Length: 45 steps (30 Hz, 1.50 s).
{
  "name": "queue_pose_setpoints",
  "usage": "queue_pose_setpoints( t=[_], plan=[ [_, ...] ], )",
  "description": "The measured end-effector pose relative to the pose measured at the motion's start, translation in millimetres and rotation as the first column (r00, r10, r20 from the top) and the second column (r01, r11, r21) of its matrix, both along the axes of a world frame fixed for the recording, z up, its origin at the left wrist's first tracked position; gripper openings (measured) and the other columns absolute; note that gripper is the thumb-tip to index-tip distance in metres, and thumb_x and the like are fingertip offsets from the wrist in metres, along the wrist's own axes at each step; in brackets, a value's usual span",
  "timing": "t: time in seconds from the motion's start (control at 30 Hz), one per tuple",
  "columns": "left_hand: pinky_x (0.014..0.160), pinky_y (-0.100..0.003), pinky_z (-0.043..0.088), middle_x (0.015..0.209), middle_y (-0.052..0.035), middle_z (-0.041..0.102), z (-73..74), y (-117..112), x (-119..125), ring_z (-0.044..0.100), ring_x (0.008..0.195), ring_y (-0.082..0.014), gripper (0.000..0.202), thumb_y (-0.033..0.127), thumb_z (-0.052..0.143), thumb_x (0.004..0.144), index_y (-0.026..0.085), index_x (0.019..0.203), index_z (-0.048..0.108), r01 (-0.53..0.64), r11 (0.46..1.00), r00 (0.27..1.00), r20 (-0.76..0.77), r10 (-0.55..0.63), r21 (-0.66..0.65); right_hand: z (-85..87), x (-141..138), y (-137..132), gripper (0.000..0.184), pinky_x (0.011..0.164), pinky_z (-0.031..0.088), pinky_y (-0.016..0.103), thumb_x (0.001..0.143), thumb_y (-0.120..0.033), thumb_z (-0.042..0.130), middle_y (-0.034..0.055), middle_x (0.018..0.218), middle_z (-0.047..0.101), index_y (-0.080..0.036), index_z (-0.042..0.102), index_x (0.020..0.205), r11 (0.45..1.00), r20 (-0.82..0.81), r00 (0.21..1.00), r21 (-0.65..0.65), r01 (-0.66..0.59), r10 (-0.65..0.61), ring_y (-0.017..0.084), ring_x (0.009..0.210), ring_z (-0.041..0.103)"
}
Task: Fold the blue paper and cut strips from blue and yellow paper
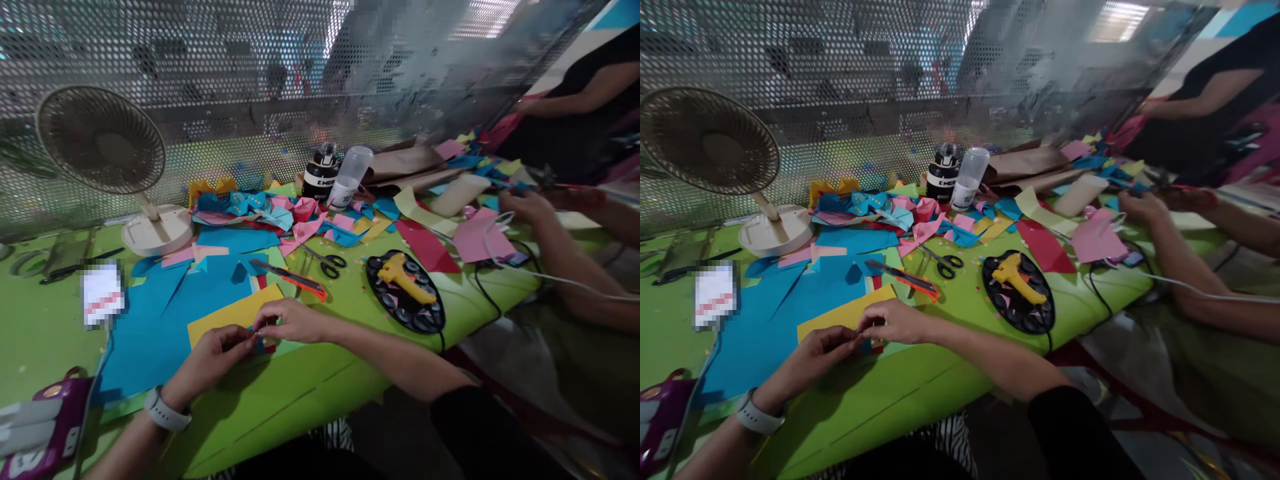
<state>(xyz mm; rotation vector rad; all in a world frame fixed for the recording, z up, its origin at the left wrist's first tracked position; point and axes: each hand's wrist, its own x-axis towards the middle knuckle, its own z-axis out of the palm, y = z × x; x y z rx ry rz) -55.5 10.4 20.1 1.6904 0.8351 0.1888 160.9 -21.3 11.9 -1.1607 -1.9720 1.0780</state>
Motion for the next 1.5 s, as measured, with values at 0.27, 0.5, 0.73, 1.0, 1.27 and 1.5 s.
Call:
queue_pose_setpoints(
  t=[0.27, 0.5, 0.73, 1.0, 1.27, 1.5],
  plan=[
    [0.058, -0.022, 0.039, 0.075, -0.0027, 0.068, -8.2, -0.2, -2.0, 0.055, 0.065, -0.0134, 0.036, 0.048, 0.052, 0.088, 0.016, 0.084, 0.068, 0.012, 0.995, 0.999, -0.054, -0.007, 0.097, -1.6, -2.5, -0.9, 0.014, 0.069, 0.046, 0.024, 0.084, -0.027, 0.064, 0.004, 0.083, 0.071, -0.015, 0.07, 0.088, 0.999, -0.05, 0.998, 0.001, 0.034, -0.034, 0.014, 0.076, 0.062],
    [0.062, -0.026, 0.048, 0.079, -0.0062, 0.072, -12.6, 1.1, -3.6, 0.062, 0.066, -0.0153, 0.038, 0.053, 0.057, 0.084, 0.015, 0.085, 0.064, -0.085, 0.995, 0.996, 0.024, 0.087, -0.058, 11.1, 26.0, 10.7, 0.021, 0.064, 0.048, 0.025, 0.083, -0.036, 0.061, 0.0033, 0.079, 0.068, -0.016, 0.068, 0.088, 0.973, -0.135, 0.964, -0.008, 0.229, -0.228, 0.013, 0.067, 0.061],
    [0.058, -0.024, 0.05, 0.078, -0.0058, 0.073, -10.2, -0.4, -1.1, 0.064, 0.065, -0.0147, 0.04, 0.056, 0.059, 0.081, 0.017, 0.085, 0.062, -0.171, 0.974, 0.983, 0.033, 0.178, -0.151, 30.8, 96.7, 20.6, 0.018, 0.077, 0.044, 0.029, 0.089, -0.026, 0.05, 0.0089, 0.1, 0.066, -0.018, 0.064, 0.098, 0.748, 0.472, 0.583, 0.358, 0.56, -0.662, 0.02, 0.089, 0.062],
    [0.061, -0.023, 0.05, 0.076, -0.004, 0.072, -9.2, -0.2, -2.0, 0.064, 0.066, -0.0134, 0.037, 0.053, 0.06, 0.082, 0.017, 0.084, 0.061, -0.181, 0.973, 0.98, 0.056, 0.19, -0.142, 18.3, 114.4, 22.9, 0.02, 0.075, 0.043, 0.032, 0.078, -0.026, 0.061, 0.0156, 0.106, 0.064, -0.015, 0.064, 0.095, 0.819, 0.8, 0.375, 0.235, 0.524, -0.469, 0.029, 0.098, 0.061],
    [0.056, -0.023, 0.049, 0.075, -0.0043, 0.072, -9.0, -1.8, 0.4, 0.064, 0.061, -0.0129, 0.04, 0.056, 0.064, 0.077, 0.016, 0.084, 0.062, -0.246, 0.953, 0.964, 0.06, 0.26, -0.174, 12.4, 123.5, 29.8, 0.027, 0.071, 0.043, 0.03, 0.076, -0.031, 0.061, 0.0136, 0.107, 0.065, -0.016, 0.062, 0.098, 0.8, 0.827, 0.339, 0.203, 0.564, -0.448, 0.027, 0.096, 0.061],
    [0.058, -0.023, 0.05, 0.074, -0.0036, 0.072, -10.8, 0.3, -0.2, 0.064, 0.061, -0.0131, 0.042, 0.057, 0.065, 0.075, 0.017, 0.083, 0.062, -0.257, 0.948, 0.959, 0.073, 0.275, -0.187, 13.5, 138.8, 24.4, 0.02, 0.059, 0.038, 0.026, 0.071, -0.03, 0.062, 0.0083, 0.091, 0.069, -0.018, 0.064, 0.087, 0.827, 0.831, 0.388, 0.141, 0.544, -0.397, 0.022, 0.081, 0.061]
  ],
)
